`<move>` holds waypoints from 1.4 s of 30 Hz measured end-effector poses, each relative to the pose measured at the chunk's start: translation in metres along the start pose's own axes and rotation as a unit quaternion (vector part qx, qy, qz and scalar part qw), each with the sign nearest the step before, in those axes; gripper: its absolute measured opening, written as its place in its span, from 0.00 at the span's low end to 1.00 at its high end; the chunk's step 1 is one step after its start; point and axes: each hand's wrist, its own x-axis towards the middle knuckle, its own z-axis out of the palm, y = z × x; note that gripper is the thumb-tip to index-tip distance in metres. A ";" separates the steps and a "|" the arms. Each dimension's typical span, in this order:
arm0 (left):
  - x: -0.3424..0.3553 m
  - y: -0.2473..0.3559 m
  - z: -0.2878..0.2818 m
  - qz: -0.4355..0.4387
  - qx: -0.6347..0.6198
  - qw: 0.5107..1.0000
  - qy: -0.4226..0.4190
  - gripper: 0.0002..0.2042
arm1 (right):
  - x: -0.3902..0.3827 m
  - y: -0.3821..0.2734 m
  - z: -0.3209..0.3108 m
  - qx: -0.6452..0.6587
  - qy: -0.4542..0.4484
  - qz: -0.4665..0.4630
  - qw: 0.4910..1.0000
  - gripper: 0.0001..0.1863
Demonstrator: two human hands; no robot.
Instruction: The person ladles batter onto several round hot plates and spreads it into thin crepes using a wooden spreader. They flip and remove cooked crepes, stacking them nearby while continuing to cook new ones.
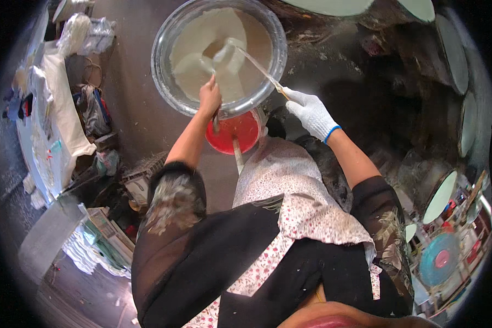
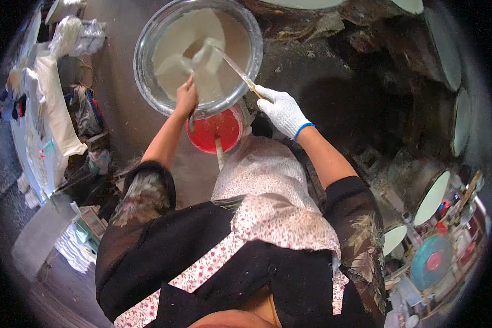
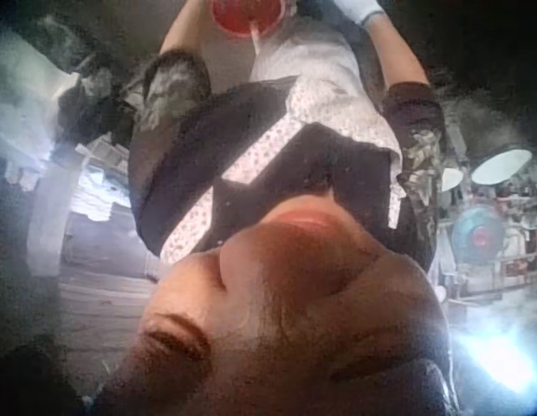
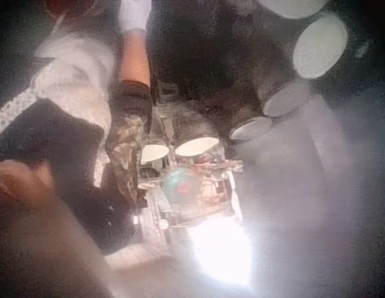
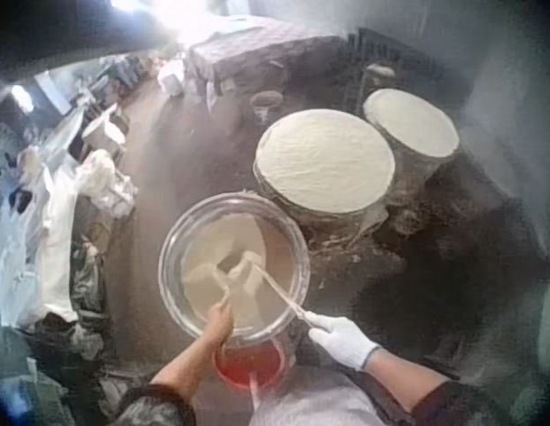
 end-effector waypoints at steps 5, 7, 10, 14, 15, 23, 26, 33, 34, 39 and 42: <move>-0.017 -0.003 -0.012 -0.154 -0.282 0.945 -0.059 0.25 | 0.066 -0.004 0.028 -0.067 -0.022 -0.088 0.994 0.26; -0.003 0.011 0.023 -0.235 -0.473 0.847 -0.060 0.21 | 0.073 0.007 0.042 -0.090 -0.007 -0.128 0.988 0.26; -0.002 0.021 0.057 -0.343 -0.841 0.382 -0.174 0.09 | 0.056 0.023 0.054 -0.100 -0.026 -0.006 0.995 0.25; -0.037 0.078 0.042 -0.271 -0.911 0.205 -0.233 0.12 | 0.005 0.010 0.046 -0.050 0.020 -0.086 0.995 0.25; -0.046 0.102 0.028 -0.241 -0.915 0.225 -0.232 0.12 | -0.004 -0.002 0.041 -0.048 0.018 -0.088 0.995 0.25; -0.127 0.278 -0.078 -0.040 -0.923 0.247 -0.291 0.14 | -0.094 -0.132 0.006 0.027 0.031 -0.231 0.972 0.27; -0.148 0.324 -0.112 0.022 -0.906 0.274 -0.322 0.13 | -0.121 -0.163 -0.013 -0.030 0.102 -0.321 0.941 0.26; -0.175 0.298 -0.116 -0.025 -0.860 0.393 -0.324 0.15 | -0.139 -0.149 -0.033 -0.085 0.104 -0.345 0.929 0.28; -0.174 0.289 -0.109 -0.082 -0.889 0.359 -0.271 0.15 | -0.138 -0.145 -0.033 -0.037 0.098 -0.356 0.929 0.27; -0.180 0.262 -0.113 -0.165 -0.926 0.246 -0.234 0.14 | -0.130 -0.137 -0.038 -0.007 0.087 -0.429 0.899 0.27; -0.184 0.258 -0.129 -0.094 -0.911 0.255 -0.310 0.16 | -0.126 -0.138 -0.048 0.048 0.117 -0.410 0.903 0.27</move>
